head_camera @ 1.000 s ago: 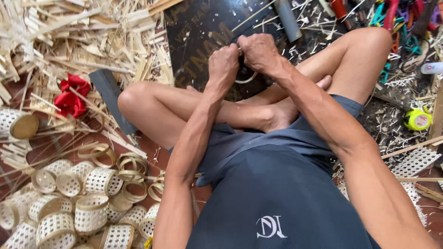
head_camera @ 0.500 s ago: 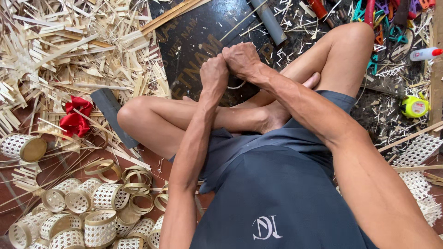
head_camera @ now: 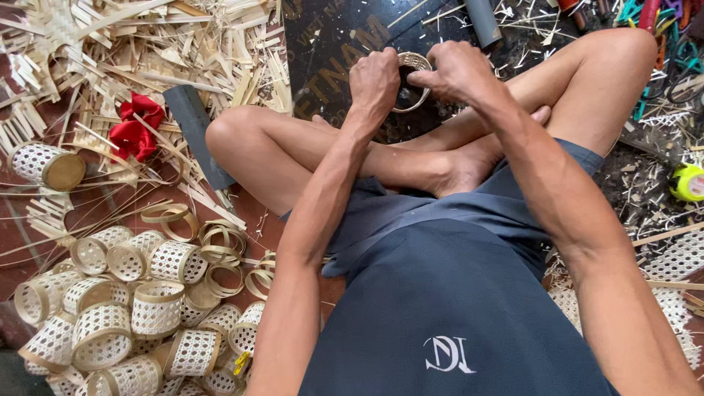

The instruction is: The person sits on the floor assembling woven bamboo basket bodies. They fit a round wooden base into the woven cylinder, apply glue from a squeeze bottle around the rim, press the base and bamboo rings into place, and set finished baskets onto a pile beside them.

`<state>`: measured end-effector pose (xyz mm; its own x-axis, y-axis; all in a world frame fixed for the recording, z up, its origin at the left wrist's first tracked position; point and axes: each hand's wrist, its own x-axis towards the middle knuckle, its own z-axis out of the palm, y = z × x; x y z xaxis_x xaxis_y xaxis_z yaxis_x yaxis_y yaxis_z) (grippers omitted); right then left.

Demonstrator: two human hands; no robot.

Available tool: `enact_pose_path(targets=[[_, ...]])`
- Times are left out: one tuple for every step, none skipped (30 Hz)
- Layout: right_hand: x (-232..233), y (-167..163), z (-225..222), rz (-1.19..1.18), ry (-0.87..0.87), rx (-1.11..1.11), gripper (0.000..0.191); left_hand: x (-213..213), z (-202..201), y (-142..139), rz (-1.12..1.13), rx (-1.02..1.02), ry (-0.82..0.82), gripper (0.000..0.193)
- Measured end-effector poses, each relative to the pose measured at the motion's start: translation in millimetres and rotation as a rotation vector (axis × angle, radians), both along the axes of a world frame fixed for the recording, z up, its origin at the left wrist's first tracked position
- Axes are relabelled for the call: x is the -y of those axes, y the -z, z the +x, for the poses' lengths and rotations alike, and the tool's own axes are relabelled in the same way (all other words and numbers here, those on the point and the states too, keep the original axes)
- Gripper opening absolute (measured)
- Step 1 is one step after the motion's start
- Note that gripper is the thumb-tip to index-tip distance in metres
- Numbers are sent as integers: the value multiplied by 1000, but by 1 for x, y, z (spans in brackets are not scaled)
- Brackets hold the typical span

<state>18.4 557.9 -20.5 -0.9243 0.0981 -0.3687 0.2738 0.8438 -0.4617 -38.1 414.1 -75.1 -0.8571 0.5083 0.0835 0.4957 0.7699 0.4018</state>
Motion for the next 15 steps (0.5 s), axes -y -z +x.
enact_pose_path(targets=[[7,6,3,66,-27,-87,24,0,0,0,-7,-12,-3,16],[13,10,4,127,-58,-172,20,1,0,0,-19,-21,-10,16],[17,12,6,127,-38,-174,20,2,1,0,-18,-11,-10,16],[20,13,8,129,-17,-177,21,2,1,0,-15,-2,-9,15],[21,15,11,136,6,-187,21,2,0,1,-6,0,-6,15],[19,16,15,108,3,-241,27,3,0,2,-12,-9,-5,15],[15,14,20,80,-3,-295,34,3,-1,4,-19,-18,-6,15],[12,13,27,49,-12,-342,41,3,0,7,-27,-18,-12,16],[10,13,32,2,-43,-368,38,3,-1,10,-13,-24,-10,15],[8,15,38,-48,-70,-390,36,3,-1,13,-1,-26,-7,14],[7,17,42,-100,-94,-410,34,4,0,17,8,-26,-2,14],[8,22,45,-101,-123,-310,32,4,0,19,17,-17,-3,14],[10,27,47,-98,-151,-215,31,4,0,21,29,-14,-2,15],[11,32,46,-90,-185,-134,31,4,-2,23,45,-26,-6,15],[12,37,45,-71,-194,-145,31,4,-2,23,37,-40,-4,15]])
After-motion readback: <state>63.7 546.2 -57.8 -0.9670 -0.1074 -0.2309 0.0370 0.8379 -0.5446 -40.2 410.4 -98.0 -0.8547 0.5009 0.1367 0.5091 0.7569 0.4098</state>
